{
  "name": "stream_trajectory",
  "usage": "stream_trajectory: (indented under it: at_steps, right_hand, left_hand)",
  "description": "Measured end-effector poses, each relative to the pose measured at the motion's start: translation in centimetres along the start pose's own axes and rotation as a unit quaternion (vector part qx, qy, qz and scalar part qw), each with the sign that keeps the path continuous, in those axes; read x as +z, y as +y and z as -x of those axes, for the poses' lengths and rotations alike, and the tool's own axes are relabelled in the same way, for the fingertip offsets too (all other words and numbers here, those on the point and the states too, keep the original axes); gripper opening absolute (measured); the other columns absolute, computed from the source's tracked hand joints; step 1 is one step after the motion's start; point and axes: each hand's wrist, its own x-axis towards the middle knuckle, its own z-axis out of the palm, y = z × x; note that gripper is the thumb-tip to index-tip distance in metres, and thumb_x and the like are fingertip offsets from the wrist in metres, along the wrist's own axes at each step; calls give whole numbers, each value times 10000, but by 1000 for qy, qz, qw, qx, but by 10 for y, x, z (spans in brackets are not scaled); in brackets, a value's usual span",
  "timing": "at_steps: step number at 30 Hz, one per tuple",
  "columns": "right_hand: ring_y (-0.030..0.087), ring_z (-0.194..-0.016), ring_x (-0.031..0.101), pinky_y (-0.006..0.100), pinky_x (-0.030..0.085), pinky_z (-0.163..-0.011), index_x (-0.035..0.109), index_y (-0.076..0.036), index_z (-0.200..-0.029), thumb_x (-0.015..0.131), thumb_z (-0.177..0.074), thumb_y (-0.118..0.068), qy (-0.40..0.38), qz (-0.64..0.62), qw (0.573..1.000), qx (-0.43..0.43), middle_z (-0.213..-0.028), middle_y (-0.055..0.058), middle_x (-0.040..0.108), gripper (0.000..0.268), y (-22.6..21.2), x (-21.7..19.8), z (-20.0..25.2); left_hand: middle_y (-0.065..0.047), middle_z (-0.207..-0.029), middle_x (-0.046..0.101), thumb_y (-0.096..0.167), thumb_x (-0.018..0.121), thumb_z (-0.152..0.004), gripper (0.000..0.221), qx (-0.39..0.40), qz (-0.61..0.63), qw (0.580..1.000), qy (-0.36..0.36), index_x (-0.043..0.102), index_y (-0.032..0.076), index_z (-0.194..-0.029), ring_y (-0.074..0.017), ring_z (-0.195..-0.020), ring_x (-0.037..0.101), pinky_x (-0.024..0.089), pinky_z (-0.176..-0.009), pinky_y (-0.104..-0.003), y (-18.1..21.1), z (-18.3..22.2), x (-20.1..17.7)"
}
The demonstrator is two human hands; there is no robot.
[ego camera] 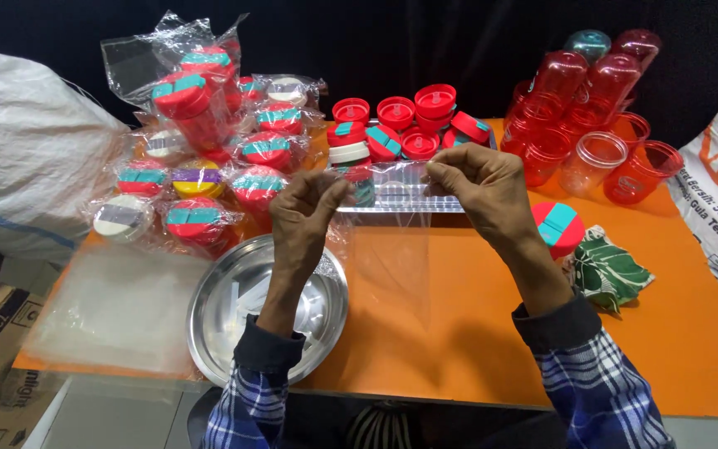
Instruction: Assemble plastic containers by wiping them, inserting straws, and attaching bands and lids.
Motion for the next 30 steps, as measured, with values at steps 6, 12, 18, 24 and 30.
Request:
stream_trajectory:
  at_steps: [6,12,18,24,30]
  right_hand:
    - [187,-885,741,337,665,-789,663,-26,-1266,615,-1065,-216,-12,18,1000,1,-986,153,739,280,-8,0,4]
    - [131,-742,734,249,651,-689,616,116,-1218,680,-945,-21,-71,-24,988,136,-847,103,738,312,28,1,21]
    - [287,-746,772,372,682,-619,560,-44,-1413,705,-933,-137,-155,-34,955,249,-911,178,742,510,36,-18,33]
    - [364,-925,767,428,646,-751,497,-56,-1489,719,-842,-485,-164,50,935,311,-1178,301,708,807,27,-24,48]
    - [309,-782,789,408,656,-710,663,102,-1186,739,-912,-117,-133,94,950,265,-889,276,777,359,33,-27,55]
  left_hand:
    - [-171,-780,709,90,696,-975,143,-44,71,991,100,663,-46,-946,-226,-633,730,646,-509,-333,-5,5,13]
    - [-129,-780,721,146,682,-989,131,-40,37,985,165,660,39,-918,-204,-555,725,640,-460,-317,-13,3,17]
    - [-108,-805,659,198,596,-1032,166,-66,49,965,250,551,41,-1003,-205,-477,683,620,-392,-292,-27,-2,7]
    - [-103,-800,667,195,611,-1021,134,-26,11,955,296,578,65,-1010,-210,-441,683,597,-347,-274,-57,-9,4]
    - [-83,-795,695,185,622,-1013,124,4,-54,945,322,593,64,-1010,-133,-459,653,571,-352,-202,-101,-21,-19]
